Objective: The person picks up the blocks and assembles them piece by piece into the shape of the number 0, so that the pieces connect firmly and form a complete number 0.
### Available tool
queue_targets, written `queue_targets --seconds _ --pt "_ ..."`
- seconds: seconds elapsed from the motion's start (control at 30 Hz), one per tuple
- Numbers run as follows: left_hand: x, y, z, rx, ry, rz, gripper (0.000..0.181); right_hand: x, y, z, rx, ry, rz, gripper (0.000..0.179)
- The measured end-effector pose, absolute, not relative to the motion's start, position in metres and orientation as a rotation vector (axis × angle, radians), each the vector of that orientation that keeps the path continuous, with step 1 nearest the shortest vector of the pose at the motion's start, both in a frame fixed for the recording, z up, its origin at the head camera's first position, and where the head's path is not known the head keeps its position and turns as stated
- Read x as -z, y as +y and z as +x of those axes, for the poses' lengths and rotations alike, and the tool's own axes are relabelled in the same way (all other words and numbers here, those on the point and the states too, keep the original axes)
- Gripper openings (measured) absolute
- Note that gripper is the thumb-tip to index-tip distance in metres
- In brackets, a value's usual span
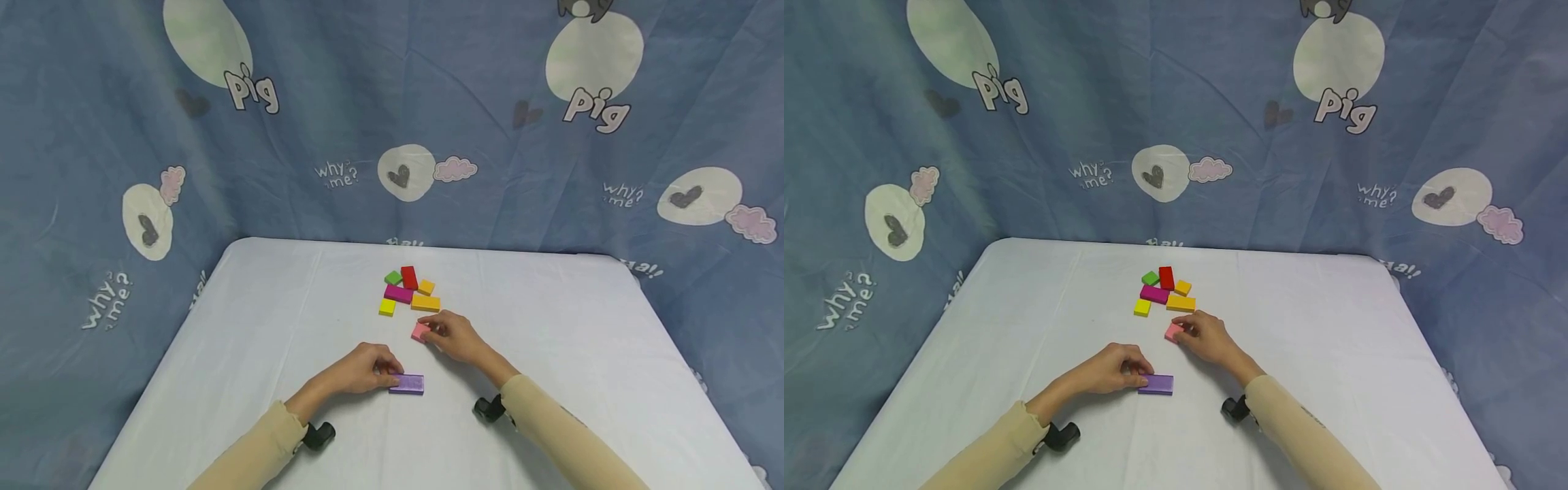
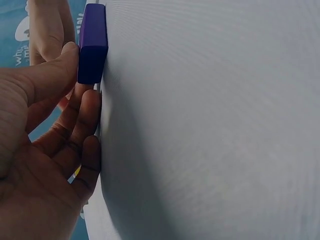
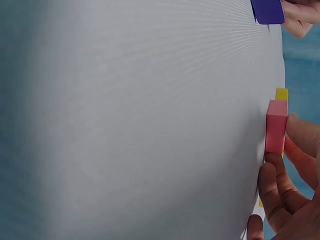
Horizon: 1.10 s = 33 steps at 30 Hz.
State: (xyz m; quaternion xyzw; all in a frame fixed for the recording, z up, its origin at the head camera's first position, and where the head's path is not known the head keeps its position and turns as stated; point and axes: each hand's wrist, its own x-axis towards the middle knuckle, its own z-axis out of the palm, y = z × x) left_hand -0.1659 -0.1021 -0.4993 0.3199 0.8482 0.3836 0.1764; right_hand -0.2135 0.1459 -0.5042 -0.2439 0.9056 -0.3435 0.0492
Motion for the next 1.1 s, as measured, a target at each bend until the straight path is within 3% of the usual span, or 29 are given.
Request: queue_targets --seconds 1.1 --pt "0.5 -0.104 -0.164 -1.077 2.386 0.898 0.013 0.504 0.164 -0.194 1.05 2.708 -0.753 0.031"
